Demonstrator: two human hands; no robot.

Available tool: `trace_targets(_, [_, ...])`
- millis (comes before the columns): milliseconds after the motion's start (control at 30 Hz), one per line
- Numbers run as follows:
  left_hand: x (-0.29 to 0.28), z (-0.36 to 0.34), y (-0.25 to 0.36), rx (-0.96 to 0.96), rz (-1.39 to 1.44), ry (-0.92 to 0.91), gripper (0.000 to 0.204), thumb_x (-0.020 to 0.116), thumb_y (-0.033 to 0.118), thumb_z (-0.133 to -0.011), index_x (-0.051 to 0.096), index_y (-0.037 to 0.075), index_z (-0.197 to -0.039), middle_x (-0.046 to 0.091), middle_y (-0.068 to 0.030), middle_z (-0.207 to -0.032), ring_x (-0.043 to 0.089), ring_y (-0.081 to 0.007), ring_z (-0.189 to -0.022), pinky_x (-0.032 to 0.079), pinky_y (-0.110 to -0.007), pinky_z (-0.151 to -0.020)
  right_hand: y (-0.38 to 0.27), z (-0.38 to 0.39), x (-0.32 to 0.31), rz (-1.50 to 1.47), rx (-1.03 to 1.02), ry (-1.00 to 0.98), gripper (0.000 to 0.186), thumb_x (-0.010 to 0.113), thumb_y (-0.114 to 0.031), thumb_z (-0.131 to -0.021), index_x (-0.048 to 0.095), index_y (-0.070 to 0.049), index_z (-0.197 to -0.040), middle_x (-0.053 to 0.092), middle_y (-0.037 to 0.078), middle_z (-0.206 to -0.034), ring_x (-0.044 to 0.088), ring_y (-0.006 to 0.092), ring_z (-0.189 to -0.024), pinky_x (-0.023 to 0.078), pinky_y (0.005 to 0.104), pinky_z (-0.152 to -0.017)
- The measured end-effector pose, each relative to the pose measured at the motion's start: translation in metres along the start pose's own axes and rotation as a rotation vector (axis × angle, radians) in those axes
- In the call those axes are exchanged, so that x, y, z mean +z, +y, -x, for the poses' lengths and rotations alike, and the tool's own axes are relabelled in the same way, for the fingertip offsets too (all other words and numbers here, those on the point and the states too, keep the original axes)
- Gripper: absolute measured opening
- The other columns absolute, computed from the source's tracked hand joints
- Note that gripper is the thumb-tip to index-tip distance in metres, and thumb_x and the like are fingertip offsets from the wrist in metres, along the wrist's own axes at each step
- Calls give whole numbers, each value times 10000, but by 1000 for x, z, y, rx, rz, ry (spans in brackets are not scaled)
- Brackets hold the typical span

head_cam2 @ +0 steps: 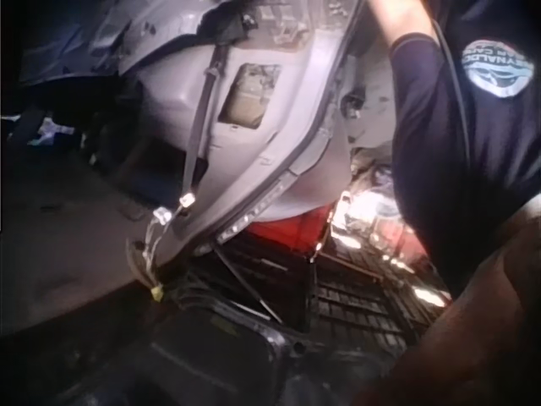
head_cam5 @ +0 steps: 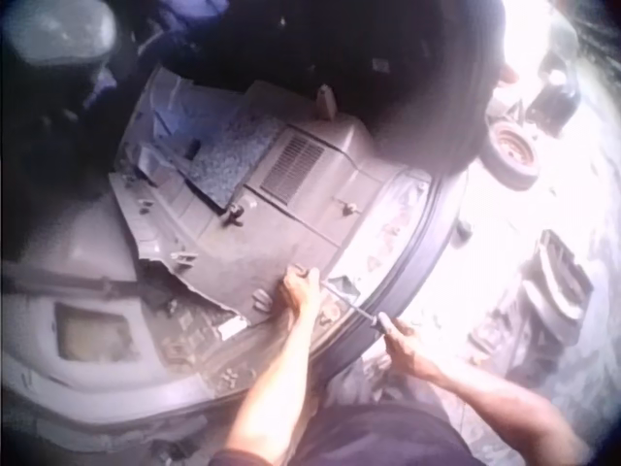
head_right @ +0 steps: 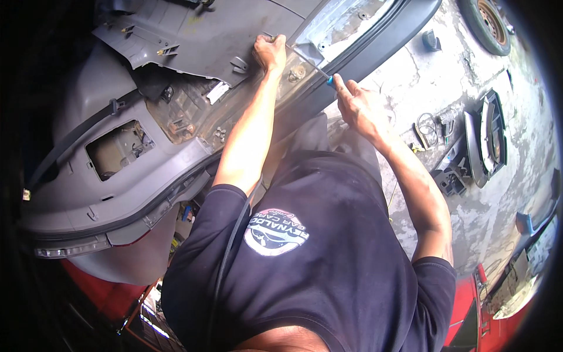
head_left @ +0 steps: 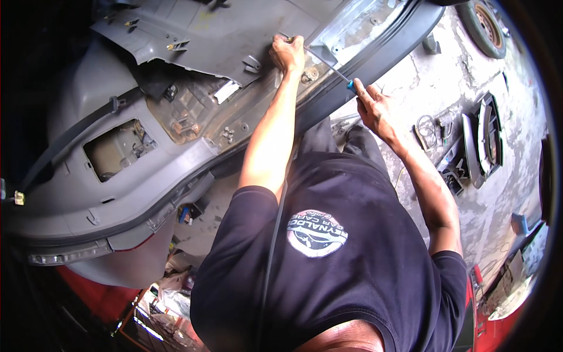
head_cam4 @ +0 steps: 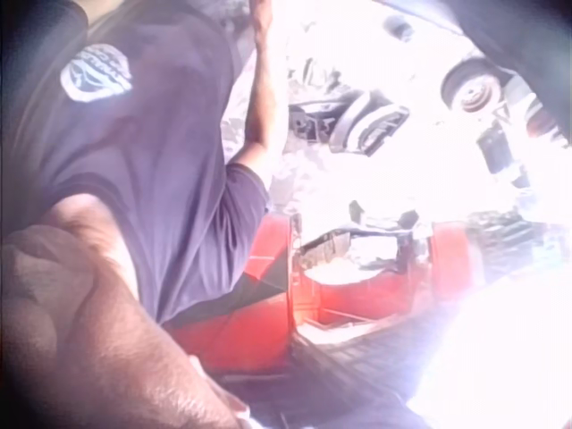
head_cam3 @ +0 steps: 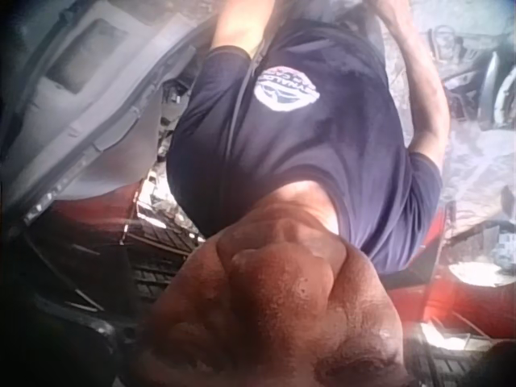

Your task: The person picks up plastic clips from a tray, walks over to the open trunk of a car, and uses a screwdriver and their hands to secure a plastic interior panel to the side of the trunk area.

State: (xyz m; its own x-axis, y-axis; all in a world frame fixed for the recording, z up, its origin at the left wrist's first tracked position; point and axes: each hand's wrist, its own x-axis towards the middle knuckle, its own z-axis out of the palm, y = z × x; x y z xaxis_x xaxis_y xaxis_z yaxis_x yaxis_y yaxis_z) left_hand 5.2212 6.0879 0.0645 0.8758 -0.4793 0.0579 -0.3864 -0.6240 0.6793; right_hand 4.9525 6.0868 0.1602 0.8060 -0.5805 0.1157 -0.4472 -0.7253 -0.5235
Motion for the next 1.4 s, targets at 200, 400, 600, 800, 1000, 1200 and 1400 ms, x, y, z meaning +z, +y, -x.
trace_targets(200, [6,-8,-34,3,325,-109,270,719,195,-804,604,-49,-808,673,-216,-698,676,-299,-597,560,-438,-618,4,-2,2,-16,28,-8,439,615,-67,-874,580,-27,-1309,568,142,-803,626,310,-620,514,423,-566])
trace_targets(400, [-1,-5,-33,-193,852,-340,166,569,94,-978,562,-54,-902,634,-130,-706,633,-168,-520,586,-317,-441,30,-2,-9,-101,135,-74,453,649,-110,-892,585,-136,-1340,570,125,-809,620,306,-671,497,419,-618])
trace_targets(600, [-33,-2,-65,-375,1220,-336,155,531,137,-983,568,-10,-951,626,-140,-797,638,-255,-588,610,-425,-563,13,-9,-16,-175,159,-26,435,646,-119,-872,613,-107,-1305,605,157,-835,618,335,-741,497,413,-670])
trace_targets(800, [-57,-11,-25,-520,1426,-414,49,541,57,-938,582,39,-919,646,-129,-841,667,-267,-676,602,-480,-612,-61,-54,-13,-402,139,14,496,652,-66,-853,580,-90,-1344,620,186,-865,625,368,-775,508,426,-708])
trace_targets(1000, [-123,-48,-60,-288,1466,-77,58,491,43,-818,545,39,-838,612,-104,-732,596,-210,-528,556,-363,-477,-129,-129,0,-379,-88,84,442,668,-67,-858,611,-80,-1297,599,160,-815,597,360,-696,484,423,-639])
trace_targets(1200, [-225,-117,-43,133,462,373,399,699,127,-878,523,-33,-1199,566,-99,-772,572,-228,-727,480,-376,-690,-150,-165,-3,-271,-141,132,422,664,-45,-881,624,-80,-1300,542,131,-740,543,262,-588,455,365,-567])
trace_targets(1400, [-239,-171,-64,420,-173,264,379,759,238,-829,577,26,-1085,635,-194,-867,647,-390,-796,518,-468,-703,-163,-178,4,-237,-131,118,422,676,-60,-876,632,-91,-1295,546,123,-746,555,267,-600,452,378,-568])
